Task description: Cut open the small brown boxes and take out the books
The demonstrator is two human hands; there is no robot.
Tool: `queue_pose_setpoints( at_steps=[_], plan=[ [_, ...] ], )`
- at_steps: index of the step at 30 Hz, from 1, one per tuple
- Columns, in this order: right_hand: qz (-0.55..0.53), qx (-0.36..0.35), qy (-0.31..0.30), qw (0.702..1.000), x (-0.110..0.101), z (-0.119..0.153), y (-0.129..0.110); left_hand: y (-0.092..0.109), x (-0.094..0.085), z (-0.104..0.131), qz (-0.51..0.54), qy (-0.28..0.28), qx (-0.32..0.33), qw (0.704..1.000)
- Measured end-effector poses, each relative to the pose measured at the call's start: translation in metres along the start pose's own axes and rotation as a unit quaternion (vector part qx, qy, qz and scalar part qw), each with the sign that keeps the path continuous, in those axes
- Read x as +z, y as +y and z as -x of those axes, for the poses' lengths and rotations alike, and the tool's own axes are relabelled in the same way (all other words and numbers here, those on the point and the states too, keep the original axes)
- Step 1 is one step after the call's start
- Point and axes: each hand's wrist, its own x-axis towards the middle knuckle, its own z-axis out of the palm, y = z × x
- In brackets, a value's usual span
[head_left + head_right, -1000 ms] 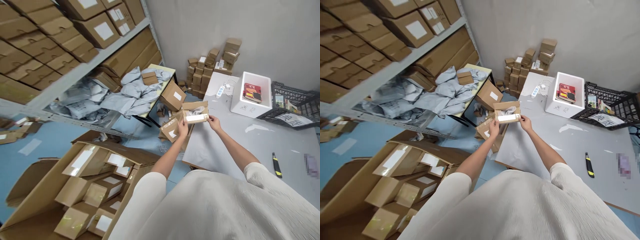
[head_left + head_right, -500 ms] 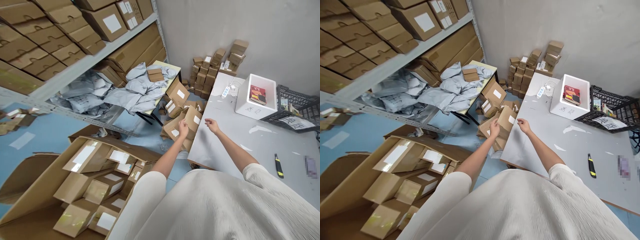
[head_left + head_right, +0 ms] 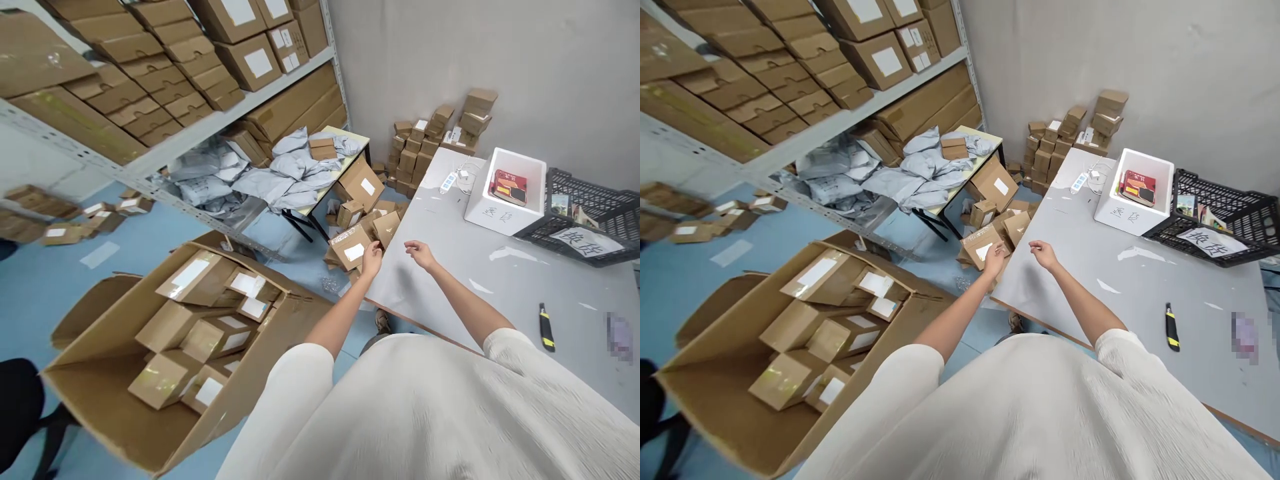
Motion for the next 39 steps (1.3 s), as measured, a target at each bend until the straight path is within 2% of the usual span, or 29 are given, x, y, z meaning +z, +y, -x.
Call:
queue_pose_setpoints(
  at_steps=[4,7,10,14,18,22,34,39],
  plan=[
    [0.003,0.008,-0.027,1.000,-0.003,0.031,0.019,-0.013,0.010,0.047,0.008,0.014,-0.014,1.000],
    [0.009,0.010,-0.051,0.999,0.005,0.051,0.030,-0.023,0.007,0.080,0.012,0.028,-0.036,0.999],
    [0.015,0.006,-0.081,0.997,0.021,0.067,0.032,-0.029,-0.007,0.106,0.015,0.051,-0.052,0.997],
    [0.020,-0.017,-0.121,0.992,0.048,0.080,0.025,-0.033,-0.037,0.130,0.026,0.093,-0.058,0.994],
    [0.024,-0.044,-0.159,0.986,0.090,0.088,0.016,-0.042,-0.073,0.152,0.040,0.118,-0.052,0.991],
    [0.045,-0.060,-0.194,0.978,0.146,0.102,0.009,-0.062,-0.118,0.176,0.048,0.145,-0.057,0.987],
    [0.044,-0.097,-0.281,0.954,0.319,0.172,-0.011,-0.128,-0.280,0.251,0.043,0.196,-0.079,0.976],
    [0.052,-0.106,-0.302,0.946,0.370,0.198,-0.022,-0.144,-0.324,0.272,0.057,0.221,-0.084,0.970]
  ],
)
